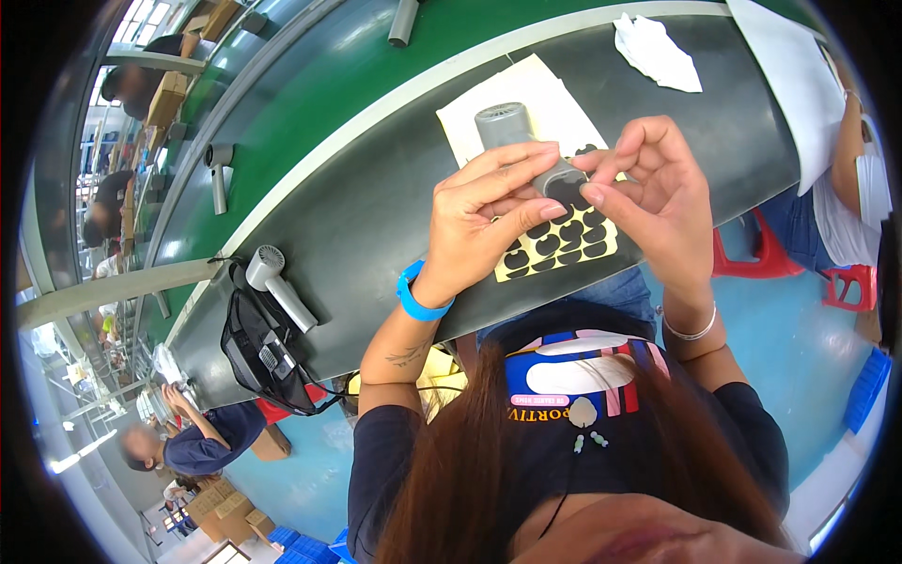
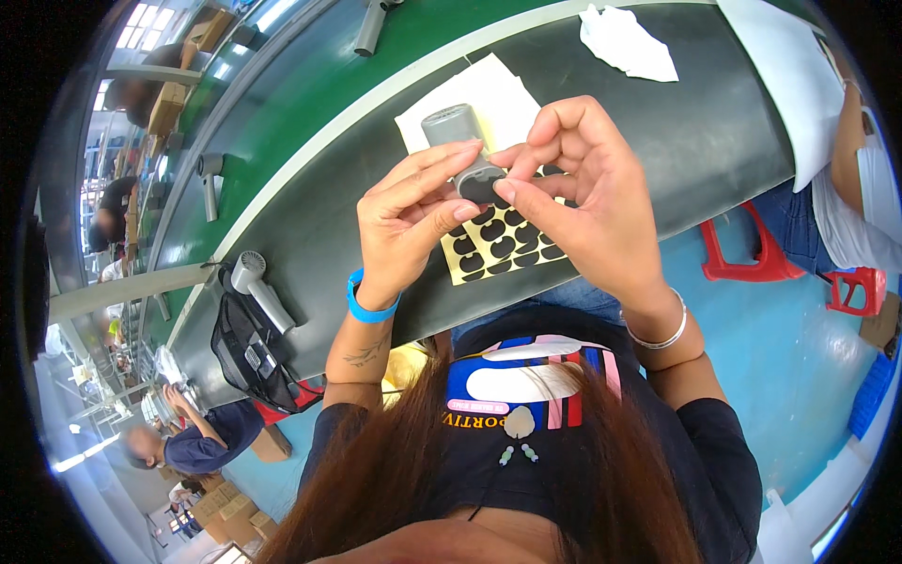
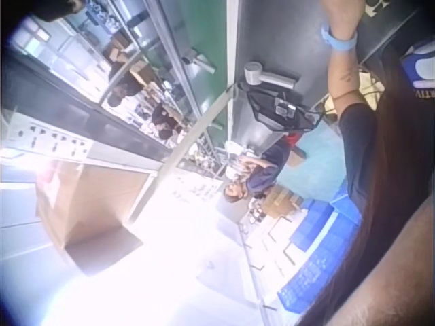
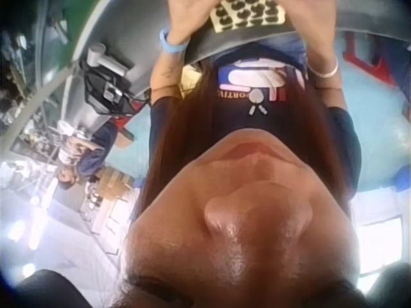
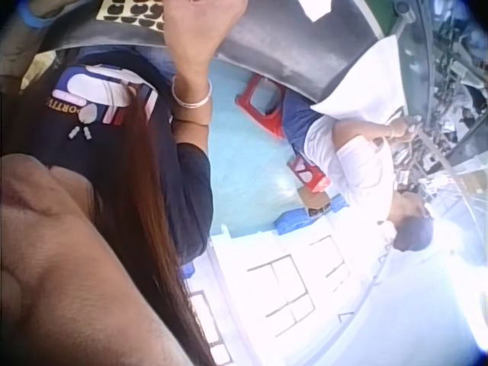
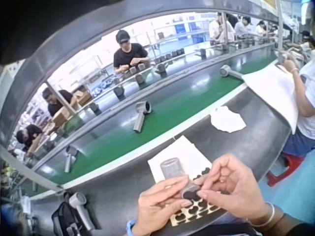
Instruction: Applying small adhesive gaskets to electronic components and placing them into a tray at a manual assembly station.
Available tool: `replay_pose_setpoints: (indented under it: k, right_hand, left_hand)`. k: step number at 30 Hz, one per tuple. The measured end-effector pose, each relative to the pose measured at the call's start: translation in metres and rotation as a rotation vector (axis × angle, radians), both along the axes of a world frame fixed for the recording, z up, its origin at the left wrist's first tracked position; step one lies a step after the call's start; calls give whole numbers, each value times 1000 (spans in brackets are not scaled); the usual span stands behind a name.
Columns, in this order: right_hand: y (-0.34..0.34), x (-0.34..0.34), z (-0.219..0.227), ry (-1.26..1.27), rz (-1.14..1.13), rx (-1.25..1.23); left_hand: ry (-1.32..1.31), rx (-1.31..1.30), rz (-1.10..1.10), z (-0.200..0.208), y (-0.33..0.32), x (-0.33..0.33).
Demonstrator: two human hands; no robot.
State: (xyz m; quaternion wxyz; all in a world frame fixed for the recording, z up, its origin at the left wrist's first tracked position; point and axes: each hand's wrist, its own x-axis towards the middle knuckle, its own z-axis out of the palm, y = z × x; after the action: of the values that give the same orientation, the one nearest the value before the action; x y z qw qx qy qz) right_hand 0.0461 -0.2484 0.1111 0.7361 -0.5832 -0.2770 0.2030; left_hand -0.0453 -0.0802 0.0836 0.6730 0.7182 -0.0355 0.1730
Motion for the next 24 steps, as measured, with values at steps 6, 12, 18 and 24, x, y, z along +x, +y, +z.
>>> replay_pose_setpoints:
  k: [6, 12, 18, 24]
  right_hand:
    - [-3, 3, 1, 16, 38, -6]
    - [-2, 2, 3, 25, 31, -27]
    - [-2, 1, 4, 13, 35, -51]
    - [-2, 1, 4, -7, 30, -61]
  left_hand:
    - [4, -26, -8, -1, -1, 0]
    - [0, -18, -11, 0, -1, 0]
    - [11, 9, -12, 1, 0, -1]
    - [4, 5, -14, 1, -2, -1]
